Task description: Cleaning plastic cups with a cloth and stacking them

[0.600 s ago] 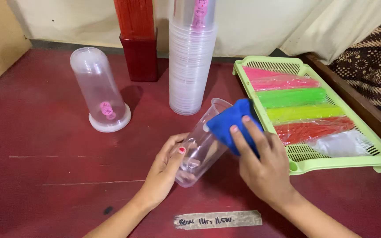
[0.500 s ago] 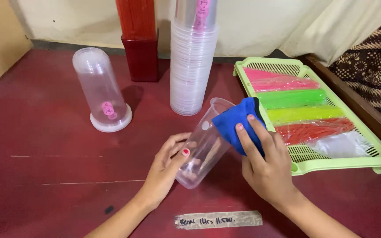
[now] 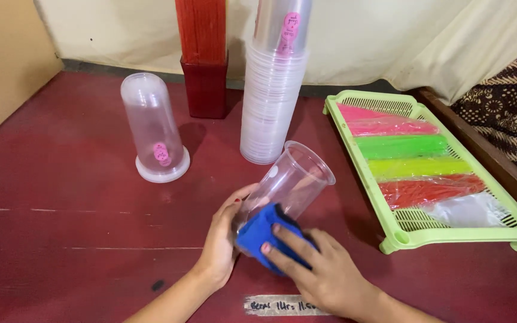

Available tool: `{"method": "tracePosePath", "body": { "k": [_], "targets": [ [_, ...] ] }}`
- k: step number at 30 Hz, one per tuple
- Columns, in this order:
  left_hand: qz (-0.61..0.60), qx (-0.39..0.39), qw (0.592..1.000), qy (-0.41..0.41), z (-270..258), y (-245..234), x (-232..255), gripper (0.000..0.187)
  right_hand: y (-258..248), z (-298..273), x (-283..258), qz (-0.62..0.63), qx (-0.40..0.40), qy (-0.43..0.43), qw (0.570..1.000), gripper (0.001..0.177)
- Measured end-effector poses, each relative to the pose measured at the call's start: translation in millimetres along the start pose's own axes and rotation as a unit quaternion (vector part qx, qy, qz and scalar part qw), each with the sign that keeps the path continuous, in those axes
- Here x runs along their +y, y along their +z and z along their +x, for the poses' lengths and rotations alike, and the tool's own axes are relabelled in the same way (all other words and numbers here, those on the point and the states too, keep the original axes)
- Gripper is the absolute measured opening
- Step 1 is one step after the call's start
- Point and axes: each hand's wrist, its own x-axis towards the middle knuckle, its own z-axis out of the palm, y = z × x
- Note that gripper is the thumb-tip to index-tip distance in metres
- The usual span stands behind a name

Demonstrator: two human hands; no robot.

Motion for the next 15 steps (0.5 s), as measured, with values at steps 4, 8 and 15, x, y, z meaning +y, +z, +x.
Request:
{"method": "tracePosePath", "body": {
  "k": [4,8,15],
  "targets": [
    [0.021,0.019,0.999,0.02,6,-7,-9,0.042,-14,10,-9,-0.004,0.033,-0.048,0.998,0.043],
    [-0.049,0.003,0.998,-0.047,1,-2,0,0.052,-17,14,-10,-0.023,0.067,-0.094,0.993,0.042],
    [0.091,-0.023,0.993,0.067,6,-7,-16,0.038,-9,3,18,-0.09,0.046,0.059,0.993,0.052]
  ]
}}
